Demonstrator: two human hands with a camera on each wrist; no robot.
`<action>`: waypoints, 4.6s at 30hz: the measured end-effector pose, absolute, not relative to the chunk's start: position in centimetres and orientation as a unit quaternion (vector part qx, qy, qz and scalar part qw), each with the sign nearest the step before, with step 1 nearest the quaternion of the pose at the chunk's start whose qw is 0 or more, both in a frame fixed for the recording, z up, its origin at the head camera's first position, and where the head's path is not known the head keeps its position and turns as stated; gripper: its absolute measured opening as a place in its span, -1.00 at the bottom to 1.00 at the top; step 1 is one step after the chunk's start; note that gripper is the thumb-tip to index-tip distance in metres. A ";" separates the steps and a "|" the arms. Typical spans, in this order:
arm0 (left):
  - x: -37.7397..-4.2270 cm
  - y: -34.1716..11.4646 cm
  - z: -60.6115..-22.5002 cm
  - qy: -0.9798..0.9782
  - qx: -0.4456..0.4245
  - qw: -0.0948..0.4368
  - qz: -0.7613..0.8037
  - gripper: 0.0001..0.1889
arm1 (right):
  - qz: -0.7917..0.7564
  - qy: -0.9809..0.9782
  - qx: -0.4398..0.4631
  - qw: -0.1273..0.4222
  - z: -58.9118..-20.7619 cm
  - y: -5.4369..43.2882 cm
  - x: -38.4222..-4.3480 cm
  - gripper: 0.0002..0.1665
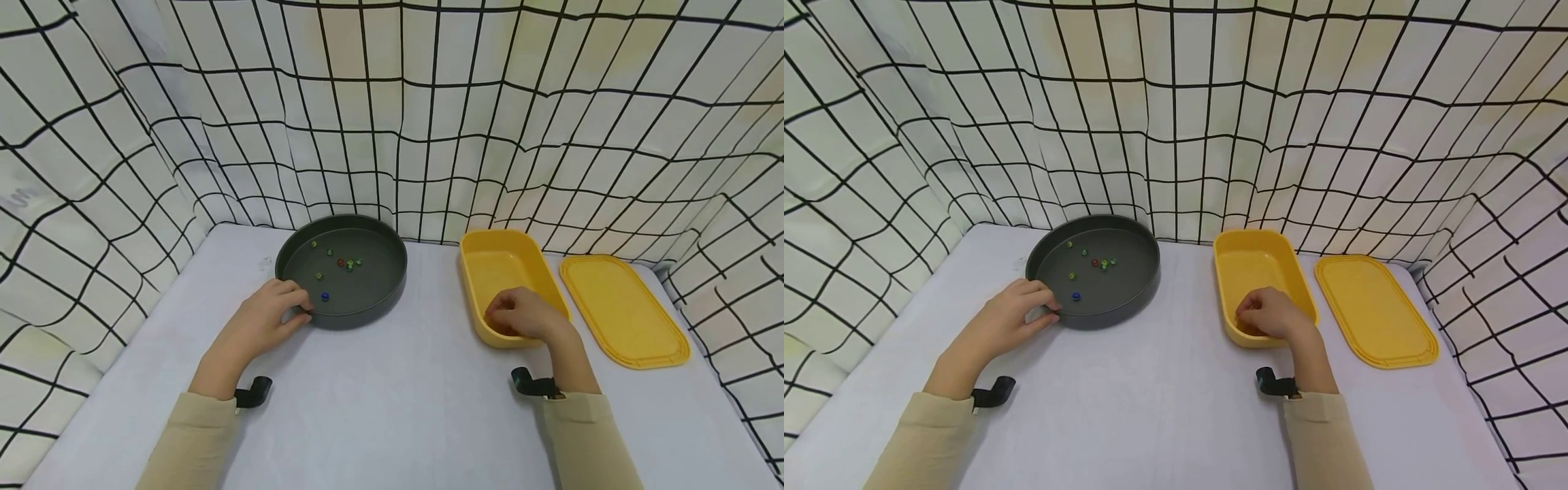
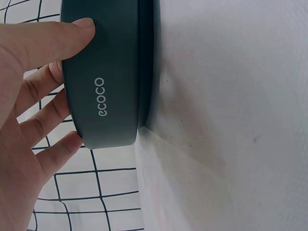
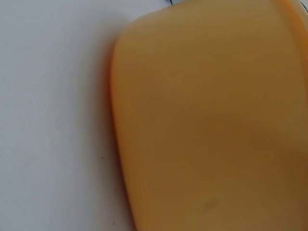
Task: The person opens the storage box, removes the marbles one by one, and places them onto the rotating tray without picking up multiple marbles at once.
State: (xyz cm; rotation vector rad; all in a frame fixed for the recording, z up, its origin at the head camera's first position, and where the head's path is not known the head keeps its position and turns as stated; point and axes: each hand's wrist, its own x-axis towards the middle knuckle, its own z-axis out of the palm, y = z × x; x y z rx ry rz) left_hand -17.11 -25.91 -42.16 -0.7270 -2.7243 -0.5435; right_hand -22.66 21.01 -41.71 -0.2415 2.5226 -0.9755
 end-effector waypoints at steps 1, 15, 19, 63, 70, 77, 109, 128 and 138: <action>-17.1 -25.9 -42.2 -0.940 -0.251 0.135 -0.187 -0.78 | -0.359 0.905 -0.087 0.211 -41.8 21.1 -22.7 -0.81; -17.2 -25.9 -42.5 -0.937 -0.257 0.142 -0.188 -0.77 | -0.493 0.843 -0.106 0.190 -41.1 21.9 -23.0 -0.69; -17.2 -25.9 -42.5 -0.936 -0.260 0.147 -0.187 -0.77 | -0.550 0.809 -0.102 0.182 -40.6 21.9 -23.0 -0.63; -17.1 -25.8 -42.1 -0.936 -0.262 0.143 -0.188 -0.78 | -0.682 0.708 -0.118 0.140 -35.8 18.3 -24.6 -0.72; -17.0 -25.8 -42.0 -0.936 -0.260 0.141 -0.190 -0.79 | -0.679 0.705 -0.130 0.158 -35.7 15.4 -24.4 -0.71; -17.0 -25.8 -42.1 -0.940 -0.252 0.132 -0.187 -0.79 | -0.669 0.706 -0.136 0.189 -36.5 11.9 -24.0 -0.74; -17.1 -25.8 -42.2 -0.936 -0.258 0.148 -0.187 -0.77 | -0.635 0.702 -0.168 0.274 -39.3 1.4 -24.3 -0.66; -17.2 -25.8 -42.3 -0.934 -0.263 0.156 -0.187 -0.76 | -0.586 0.748 -0.173 0.259 -40.5 -2.0 -25.1 -0.70; -17.1 -25.7 -42.2 -0.932 -0.266 0.161 -0.185 -0.76 | -0.500 0.810 -0.205 0.230 -40.3 -2.4 -25.1 -0.73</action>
